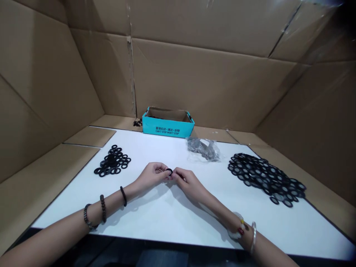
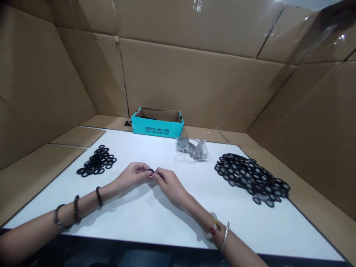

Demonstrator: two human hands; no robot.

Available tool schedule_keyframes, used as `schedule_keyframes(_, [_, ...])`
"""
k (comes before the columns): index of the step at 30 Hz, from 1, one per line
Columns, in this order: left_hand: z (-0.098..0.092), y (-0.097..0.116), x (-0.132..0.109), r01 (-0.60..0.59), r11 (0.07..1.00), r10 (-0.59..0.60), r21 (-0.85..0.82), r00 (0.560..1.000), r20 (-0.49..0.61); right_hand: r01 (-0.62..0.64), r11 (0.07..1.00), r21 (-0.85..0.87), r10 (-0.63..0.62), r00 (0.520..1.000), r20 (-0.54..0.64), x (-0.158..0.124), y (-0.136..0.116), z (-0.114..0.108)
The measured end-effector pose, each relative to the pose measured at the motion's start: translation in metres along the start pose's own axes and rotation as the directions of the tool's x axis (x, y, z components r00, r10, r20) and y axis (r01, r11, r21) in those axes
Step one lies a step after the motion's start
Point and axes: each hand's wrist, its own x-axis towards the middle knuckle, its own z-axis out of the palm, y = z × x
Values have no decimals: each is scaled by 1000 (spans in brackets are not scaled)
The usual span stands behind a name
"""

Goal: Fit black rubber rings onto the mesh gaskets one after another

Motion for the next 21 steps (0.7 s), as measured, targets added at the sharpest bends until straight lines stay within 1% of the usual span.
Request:
schedule_keyframes(5, [-1,-5,1,-42,998,42,40,999,-1,40,998,-47,-39,999,22,0,2,5])
schedule_keyframes(8, [1,-9,1,-73,996,74,42,997,-28,19,1000,-18,-18,998,54,0,3,7])
schedule_keyframes(10, [3,-10,1,-81,996,84,45,995,-52,9,1000,-10,-9,998,55,-1,2,6])
schedule_keyframes(12, [3,-10,1,-76,996,77,40,996,-39,9,1000,-20,-8,999,46,-1,0,3])
schedule_keyframes(14, [2,-8,1,-46,999,46,3,999,2,5,999,-41,-3,999,38,-1,-1,1])
schedule_keyframes(17, [-2,-5,1,41,995,-36,-93,998,60,6,997,-78,-5,1000,19,0,-2,-1])
schedule_keyframes(19, [-3,-5,2,91,988,-81,-129,994,77,37,993,-109,-35,999,25,1,-3,-3])
schedule_keyframes(21, [-4,-5,2,116,984,-105,-136,991,85,94,981,-168,-88,995,38,1,-6,-7])
